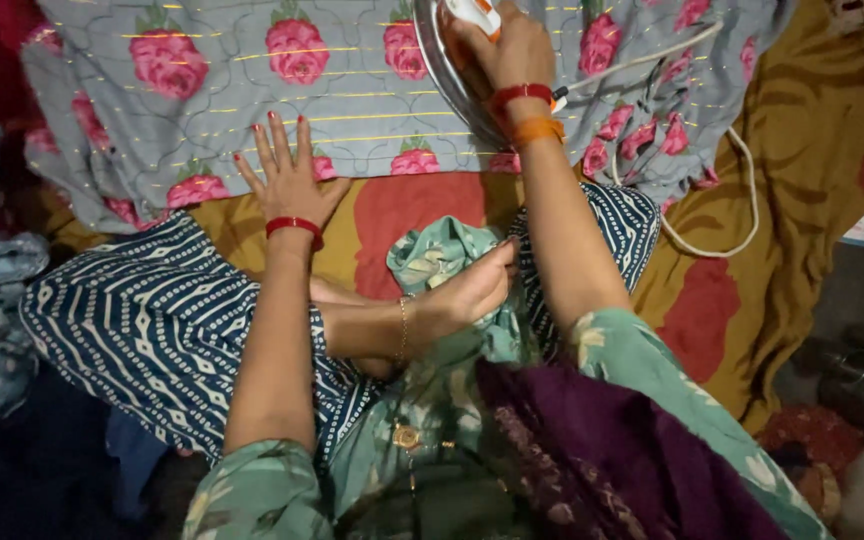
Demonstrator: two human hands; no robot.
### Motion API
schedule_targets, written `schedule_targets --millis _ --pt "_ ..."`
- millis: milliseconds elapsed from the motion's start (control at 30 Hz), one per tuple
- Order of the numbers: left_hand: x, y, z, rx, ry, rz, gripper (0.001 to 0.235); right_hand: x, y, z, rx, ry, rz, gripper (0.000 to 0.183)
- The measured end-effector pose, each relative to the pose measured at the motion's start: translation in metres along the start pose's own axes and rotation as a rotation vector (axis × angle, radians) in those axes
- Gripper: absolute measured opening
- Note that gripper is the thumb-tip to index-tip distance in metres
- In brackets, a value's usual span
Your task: Ironing a gray floral printed cloth on a bed.
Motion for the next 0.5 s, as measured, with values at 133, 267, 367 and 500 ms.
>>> schedule_targets --millis 133,267,367,500 --pt "0.008 0.008 -0.001 0.039 0.039 -0.066 0.097 0.000 0.004 -0.006 -0.062 0.005 0.046 0.059" --pt "0.042 0.028 0.000 0.016 -0.067 -0.155 0.080 0.005 0.022 -0.036 -0.120 0.175 0.011 0.061" --pt "0.042 0.020 0.001 -0.006 -0.120 -0.013 0.085 0.004 0.052 -0.068 -0.125 0.311 0.015 0.063" --pt "0.009 0.006 -0.001 -0.043 -0.008 -0.035 0.098 0.001 0.074 -0.077 -0.161 0.328 0.082 0.063"
Point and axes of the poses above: each hand's wrist, its own z-axis towards the middle knuckle, its own x-axis out of the palm, y = z × x, the point moved 7 cm from there along z, towards the middle knuckle, and after that the axes turned 11 degrees about z, right-handed, at the moved point
